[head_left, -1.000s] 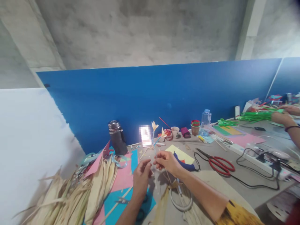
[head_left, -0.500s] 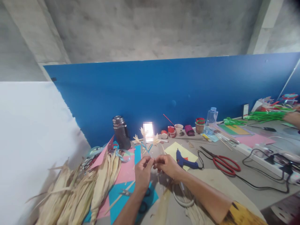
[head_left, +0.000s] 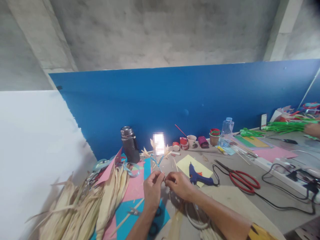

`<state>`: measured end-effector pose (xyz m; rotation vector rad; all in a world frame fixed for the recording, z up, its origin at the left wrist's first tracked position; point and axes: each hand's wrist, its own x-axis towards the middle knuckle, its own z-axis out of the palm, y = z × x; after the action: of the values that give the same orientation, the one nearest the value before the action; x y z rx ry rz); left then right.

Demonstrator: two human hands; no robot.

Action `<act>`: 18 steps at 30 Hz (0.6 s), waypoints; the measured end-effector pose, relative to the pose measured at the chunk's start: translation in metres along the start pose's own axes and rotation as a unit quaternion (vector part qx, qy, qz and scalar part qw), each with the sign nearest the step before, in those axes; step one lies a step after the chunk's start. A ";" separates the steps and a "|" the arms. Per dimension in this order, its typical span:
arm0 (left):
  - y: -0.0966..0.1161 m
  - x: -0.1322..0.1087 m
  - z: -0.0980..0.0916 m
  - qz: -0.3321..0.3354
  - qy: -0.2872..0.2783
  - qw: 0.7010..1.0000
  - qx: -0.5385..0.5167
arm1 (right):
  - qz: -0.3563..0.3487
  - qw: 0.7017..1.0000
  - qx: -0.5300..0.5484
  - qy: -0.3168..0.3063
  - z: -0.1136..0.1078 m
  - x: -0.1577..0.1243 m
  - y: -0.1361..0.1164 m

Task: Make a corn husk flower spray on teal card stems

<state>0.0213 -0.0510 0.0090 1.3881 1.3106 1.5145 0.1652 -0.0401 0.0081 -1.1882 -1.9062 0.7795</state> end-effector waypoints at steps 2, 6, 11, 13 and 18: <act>-0.003 0.000 0.000 -0.001 0.001 1.000 0.001 | -0.052 0.995 -0.085 0.006 0.000 -0.002 0.001; -0.004 0.001 0.000 -0.005 0.008 1.000 0.006 | -0.113 0.975 -0.190 -0.005 0.001 -0.005 0.001; 0.000 0.000 0.001 0.004 -0.003 1.000 0.013 | -0.133 0.968 -0.213 -0.023 0.001 -0.007 0.002; 0.001 -0.001 0.001 0.003 0.001 1.000 0.013 | -0.131 0.969 -0.206 -0.022 0.001 -0.007 0.003; 0.002 -0.001 -0.001 0.012 0.027 0.999 0.023 | -0.074 0.994 -0.073 -0.025 0.002 -0.005 0.003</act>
<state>0.0213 -0.0526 0.0111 1.4050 1.3751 1.5565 0.1662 -0.0436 0.0036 -1.1071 -2.0952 0.6033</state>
